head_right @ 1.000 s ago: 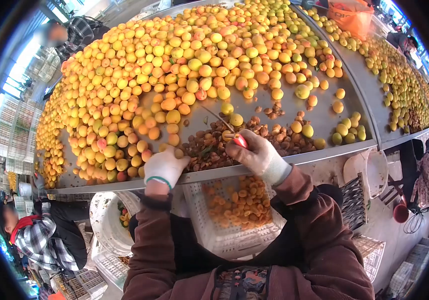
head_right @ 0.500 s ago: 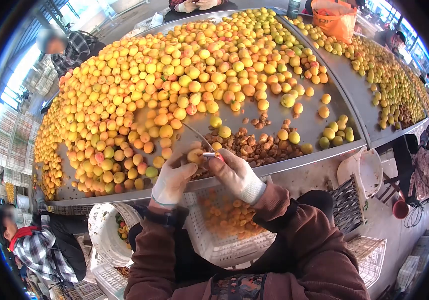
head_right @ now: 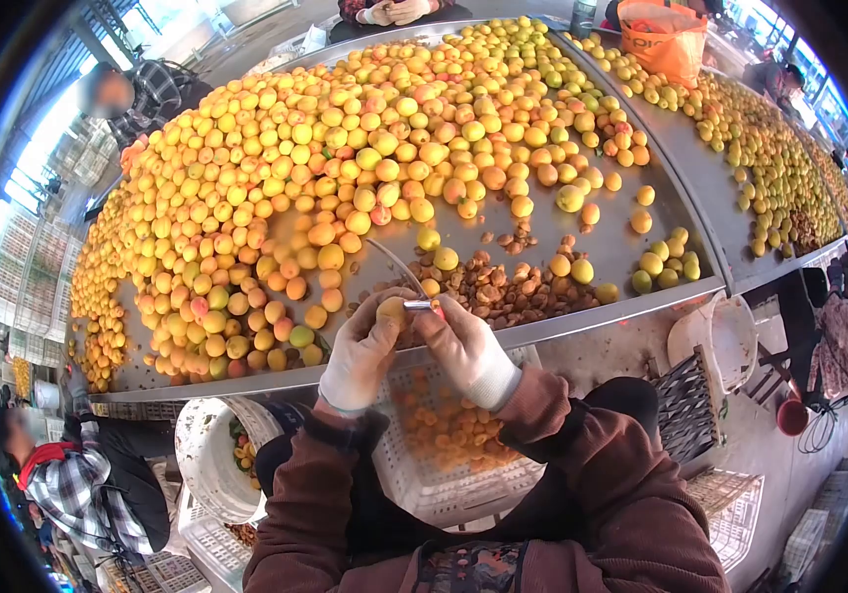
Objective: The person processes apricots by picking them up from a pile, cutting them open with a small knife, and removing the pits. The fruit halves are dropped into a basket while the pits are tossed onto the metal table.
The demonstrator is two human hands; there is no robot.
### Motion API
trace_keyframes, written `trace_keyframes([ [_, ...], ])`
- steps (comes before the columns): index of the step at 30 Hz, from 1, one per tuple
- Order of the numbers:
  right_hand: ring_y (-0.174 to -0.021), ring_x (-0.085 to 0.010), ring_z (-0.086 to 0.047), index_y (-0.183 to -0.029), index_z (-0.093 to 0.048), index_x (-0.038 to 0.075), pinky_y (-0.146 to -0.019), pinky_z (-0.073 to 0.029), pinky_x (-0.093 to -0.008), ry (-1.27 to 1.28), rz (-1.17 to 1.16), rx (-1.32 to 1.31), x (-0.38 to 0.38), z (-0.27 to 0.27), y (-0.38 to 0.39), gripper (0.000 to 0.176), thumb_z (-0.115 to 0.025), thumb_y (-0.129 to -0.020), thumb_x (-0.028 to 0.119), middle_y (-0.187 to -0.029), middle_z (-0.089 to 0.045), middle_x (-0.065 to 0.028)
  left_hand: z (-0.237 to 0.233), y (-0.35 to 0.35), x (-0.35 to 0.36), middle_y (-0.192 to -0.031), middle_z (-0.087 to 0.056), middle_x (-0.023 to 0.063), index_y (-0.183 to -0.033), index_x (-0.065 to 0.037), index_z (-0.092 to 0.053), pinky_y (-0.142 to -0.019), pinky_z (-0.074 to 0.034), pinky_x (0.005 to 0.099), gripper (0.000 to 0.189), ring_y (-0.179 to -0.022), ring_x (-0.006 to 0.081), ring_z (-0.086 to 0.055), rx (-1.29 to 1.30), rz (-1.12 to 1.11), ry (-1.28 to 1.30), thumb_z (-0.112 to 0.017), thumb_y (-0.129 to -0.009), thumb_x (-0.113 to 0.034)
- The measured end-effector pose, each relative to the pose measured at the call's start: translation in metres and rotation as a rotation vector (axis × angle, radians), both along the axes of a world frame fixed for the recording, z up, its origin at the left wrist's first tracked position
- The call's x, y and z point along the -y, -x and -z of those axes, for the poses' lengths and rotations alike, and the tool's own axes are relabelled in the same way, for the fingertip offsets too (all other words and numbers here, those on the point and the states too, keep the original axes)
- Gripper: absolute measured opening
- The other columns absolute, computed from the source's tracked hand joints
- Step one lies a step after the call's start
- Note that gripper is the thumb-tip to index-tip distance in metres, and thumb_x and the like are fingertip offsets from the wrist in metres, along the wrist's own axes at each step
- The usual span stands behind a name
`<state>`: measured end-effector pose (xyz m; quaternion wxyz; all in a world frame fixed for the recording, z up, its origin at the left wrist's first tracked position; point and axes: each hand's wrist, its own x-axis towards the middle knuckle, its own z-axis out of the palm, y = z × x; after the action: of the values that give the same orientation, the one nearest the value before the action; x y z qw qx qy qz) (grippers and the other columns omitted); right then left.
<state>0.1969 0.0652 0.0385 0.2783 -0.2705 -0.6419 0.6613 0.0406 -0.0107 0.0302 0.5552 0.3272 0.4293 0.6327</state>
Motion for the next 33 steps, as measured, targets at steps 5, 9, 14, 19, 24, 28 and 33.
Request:
trace_keyframes([
  [5,-0.075,-0.0056,-0.044,-0.108,-0.057,0.003,-0.066,-0.040,-0.0227,0.142,0.030,-0.100,0.009,0.011,0.009,0.044,-0.048,-0.100,0.045,-0.081,-0.049,0.0053,0.001,0.001,0.003,-0.114,-0.058,0.0031,-0.127,0.000,-0.052,-0.092,-0.044,0.0282,0.047,-0.103,0.0120,-0.054,-0.094,-0.048,0.002,-0.060,-0.096,-0.034],
  [9,-0.078,-0.0071,-0.047,-0.112,-0.056,0.001,-0.067,-0.042,-0.0243,0.192,-0.016,-0.023,0.009,0.001,0.010,0.046,-0.047,-0.101,0.045,-0.085,-0.052,0.0055,-0.007,0.003,0.002,-0.105,-0.058,0.0004,-0.124,-0.001,-0.055,-0.084,-0.044,0.0248,0.041,-0.094,0.0090,-0.051,-0.267,-0.079,0.002,-0.059,-0.097,-0.032],
  [14,-0.076,-0.0127,-0.055,-0.108,-0.055,0.003,-0.067,-0.046,-0.0302,-0.066,0.066,0.060,0.005,0.008,0.015,0.035,-0.049,-0.101,0.036,-0.082,-0.060,-0.0052,-0.014,0.009,0.001,-0.108,-0.061,0.0050,-0.118,0.001,-0.058,-0.089,-0.047,0.0285,0.033,-0.099,0.0131,-0.057,-0.523,-0.093,0.015,-0.060,-0.097,-0.024],
  [19,-0.070,-0.0160,-0.057,-0.098,-0.053,0.002,-0.066,-0.049,-0.0332,-0.591,0.103,0.542,-0.014,0.021,0.013,0.026,-0.050,-0.101,0.028,-0.075,-0.059,-0.0148,-0.008,0.010,-0.007,-0.104,-0.062,0.0041,-0.117,0.001,-0.059,-0.087,-0.046,0.0264,0.027,-0.096,0.0121,-0.056,-1.114,-0.254,-0.093,-0.061,-0.094,-0.014],
  [24,-0.070,-0.0156,-0.055,-0.097,-0.052,0.003,-0.065,-0.047,-0.0322,-0.181,0.117,0.109,-0.013,0.019,0.017,0.028,-0.054,-0.099,0.031,-0.075,-0.057,-0.0120,0.001,0.016,-0.012,-0.116,-0.061,0.0091,-0.129,0.000,-0.052,-0.095,-0.045,0.0308,0.036,-0.106,0.0171,-0.058,-0.148,-0.241,0.033,-0.059,-0.097,-0.015],
  [28,-0.068,-0.0158,-0.051,-0.098,-0.051,0.004,-0.064,-0.046,-0.0328,-0.186,0.040,0.103,0.000,0.015,0.020,0.029,-0.053,-0.099,0.033,-0.072,-0.051,-0.0106,-0.004,0.016,-0.011,-0.125,-0.058,0.0135,-0.137,0.002,-0.042,-0.102,-0.044,0.0361,0.046,-0.117,0.0227,-0.055,0.175,-0.172,-0.057,-0.057,-0.098,-0.016],
  [33,-0.070,-0.0298,-0.061,-0.098,-0.051,0.004,-0.066,-0.048,-0.0375,-0.178,0.033,0.181,0.002,0.021,0.022,0.033,-0.050,-0.100,0.037,-0.076,-0.058,-0.0168,0.000,0.012,-0.016,-0.126,-0.058,0.0143,-0.137,0.001,-0.043,-0.102,-0.045,0.0374,0.046,-0.118,0.0244,-0.056,0.206,-0.184,-0.047,-0.057,-0.098,-0.018],
])
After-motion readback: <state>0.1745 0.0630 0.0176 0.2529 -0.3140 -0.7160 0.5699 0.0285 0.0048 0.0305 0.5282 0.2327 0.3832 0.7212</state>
